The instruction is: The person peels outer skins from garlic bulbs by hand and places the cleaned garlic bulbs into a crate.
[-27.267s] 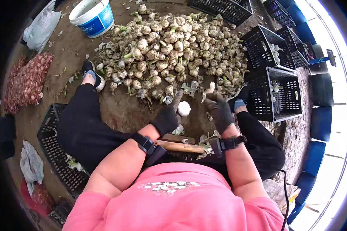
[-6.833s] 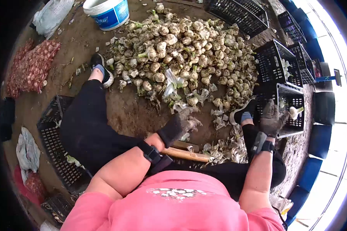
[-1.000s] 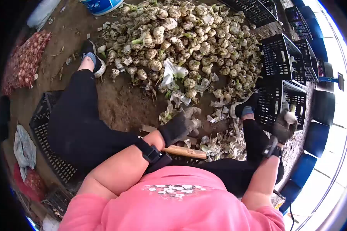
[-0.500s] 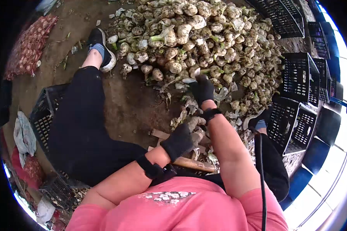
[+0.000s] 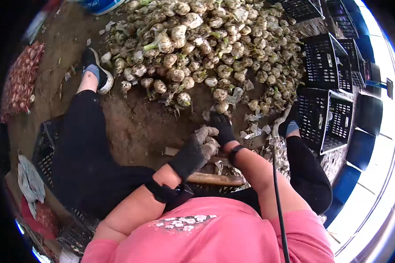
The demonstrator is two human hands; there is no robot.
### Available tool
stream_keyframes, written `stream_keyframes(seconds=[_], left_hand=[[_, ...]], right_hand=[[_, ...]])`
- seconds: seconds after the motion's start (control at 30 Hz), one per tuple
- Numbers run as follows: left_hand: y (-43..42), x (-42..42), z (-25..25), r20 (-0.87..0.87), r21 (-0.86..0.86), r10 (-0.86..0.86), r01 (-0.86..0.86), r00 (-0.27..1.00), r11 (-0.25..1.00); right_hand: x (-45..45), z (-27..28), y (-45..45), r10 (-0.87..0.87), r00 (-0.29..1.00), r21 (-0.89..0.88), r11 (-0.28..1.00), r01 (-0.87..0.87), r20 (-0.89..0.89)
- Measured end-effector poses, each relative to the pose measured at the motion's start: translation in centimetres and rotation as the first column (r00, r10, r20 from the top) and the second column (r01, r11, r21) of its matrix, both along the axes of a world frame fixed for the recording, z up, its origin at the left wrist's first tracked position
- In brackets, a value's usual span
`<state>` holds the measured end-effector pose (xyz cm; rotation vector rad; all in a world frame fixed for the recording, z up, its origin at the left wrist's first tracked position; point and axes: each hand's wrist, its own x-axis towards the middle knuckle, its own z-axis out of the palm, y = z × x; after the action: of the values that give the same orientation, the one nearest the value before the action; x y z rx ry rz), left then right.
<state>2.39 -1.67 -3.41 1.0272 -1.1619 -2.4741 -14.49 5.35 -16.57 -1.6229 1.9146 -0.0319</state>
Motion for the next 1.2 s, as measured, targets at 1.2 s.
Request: stream_keyframes(seconds=[1.2], left_hand=[[2.8,-1.5,14.6,0.147,-0.849,-0.374,0.311,0.916,0.427]], right_hand=[[-11.5,-3.3,3.0,0.309,0.95,0.072,0.948,-0.311,0.044]])
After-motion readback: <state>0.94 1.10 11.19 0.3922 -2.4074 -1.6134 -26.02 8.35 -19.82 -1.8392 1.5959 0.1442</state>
